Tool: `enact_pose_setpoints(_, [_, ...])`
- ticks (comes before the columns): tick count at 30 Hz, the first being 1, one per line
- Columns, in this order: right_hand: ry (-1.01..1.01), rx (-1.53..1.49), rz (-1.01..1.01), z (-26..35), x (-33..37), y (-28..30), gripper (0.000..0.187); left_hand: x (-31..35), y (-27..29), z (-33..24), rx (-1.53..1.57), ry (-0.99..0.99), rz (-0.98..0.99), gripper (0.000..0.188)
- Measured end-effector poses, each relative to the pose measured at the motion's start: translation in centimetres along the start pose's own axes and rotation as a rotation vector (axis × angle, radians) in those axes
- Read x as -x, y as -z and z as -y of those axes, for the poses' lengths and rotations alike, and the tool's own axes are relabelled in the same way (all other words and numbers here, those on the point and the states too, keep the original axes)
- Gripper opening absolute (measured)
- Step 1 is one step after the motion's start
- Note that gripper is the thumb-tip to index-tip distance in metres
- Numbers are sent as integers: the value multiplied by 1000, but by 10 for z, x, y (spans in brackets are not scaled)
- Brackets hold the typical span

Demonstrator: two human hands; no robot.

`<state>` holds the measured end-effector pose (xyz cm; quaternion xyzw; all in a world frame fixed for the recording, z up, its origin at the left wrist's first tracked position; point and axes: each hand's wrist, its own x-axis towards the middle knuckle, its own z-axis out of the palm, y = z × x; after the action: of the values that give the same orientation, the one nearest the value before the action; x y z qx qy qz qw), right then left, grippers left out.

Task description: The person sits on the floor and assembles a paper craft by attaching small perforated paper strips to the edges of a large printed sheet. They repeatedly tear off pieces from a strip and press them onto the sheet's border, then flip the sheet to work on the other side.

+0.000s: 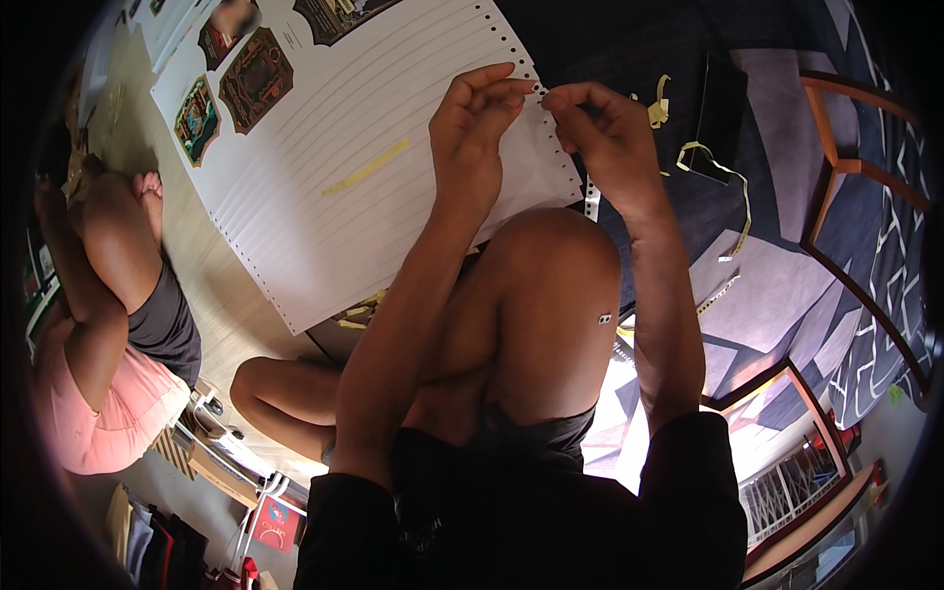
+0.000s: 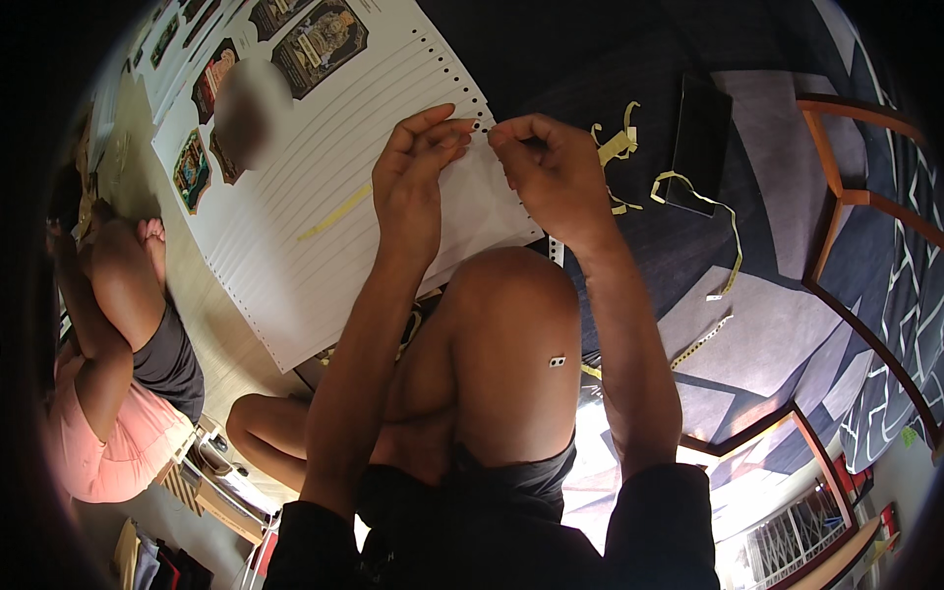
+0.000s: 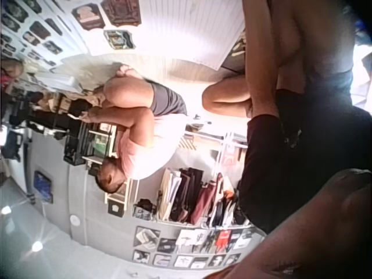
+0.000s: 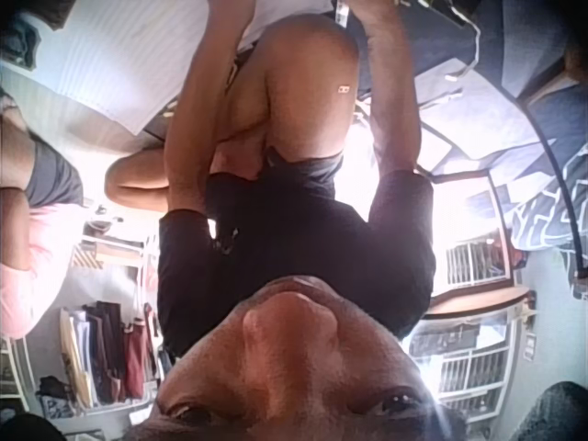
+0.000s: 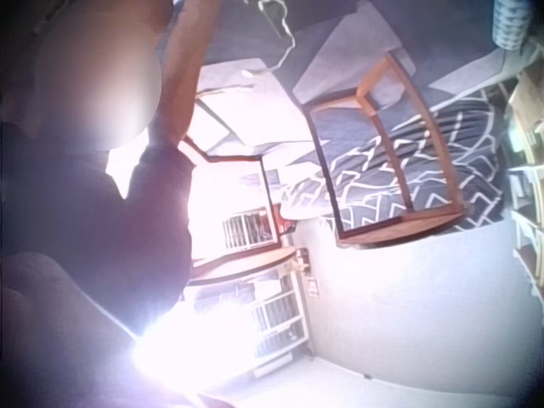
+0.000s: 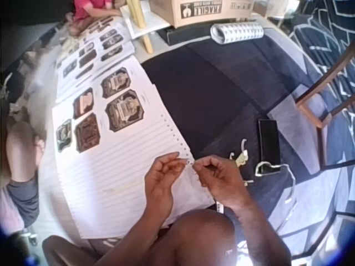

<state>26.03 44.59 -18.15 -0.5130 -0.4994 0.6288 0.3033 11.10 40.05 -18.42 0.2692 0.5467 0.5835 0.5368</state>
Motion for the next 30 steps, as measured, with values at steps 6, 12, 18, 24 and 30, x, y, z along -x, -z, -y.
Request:
enact_pose_setpoints(6, [69, 9, 4, -4, 0, 0, 13, 1, 0, 6, -59, -89, 9, 33])
enact_pose_setpoints(12, [107, 131, -1, -9, -5, 9, 13, -2, 8, 12, -726, -629, -59, 36])
enact_pose_setpoints(18, [237, 484, -21, -21, -21, 8, 15, -4, 19, 20, -1113, -628, 55, 37])
enact_pose_setpoints(24, [253, 518, 0, -17, -22, 5, 12, -5, 20, 26, -1210, -648, 83, 42])
enact_pose_setpoints(30, [273, 593, 2, -14, -22, 3, 12, -3, 19, 25, -1284, -657, 97, 44])
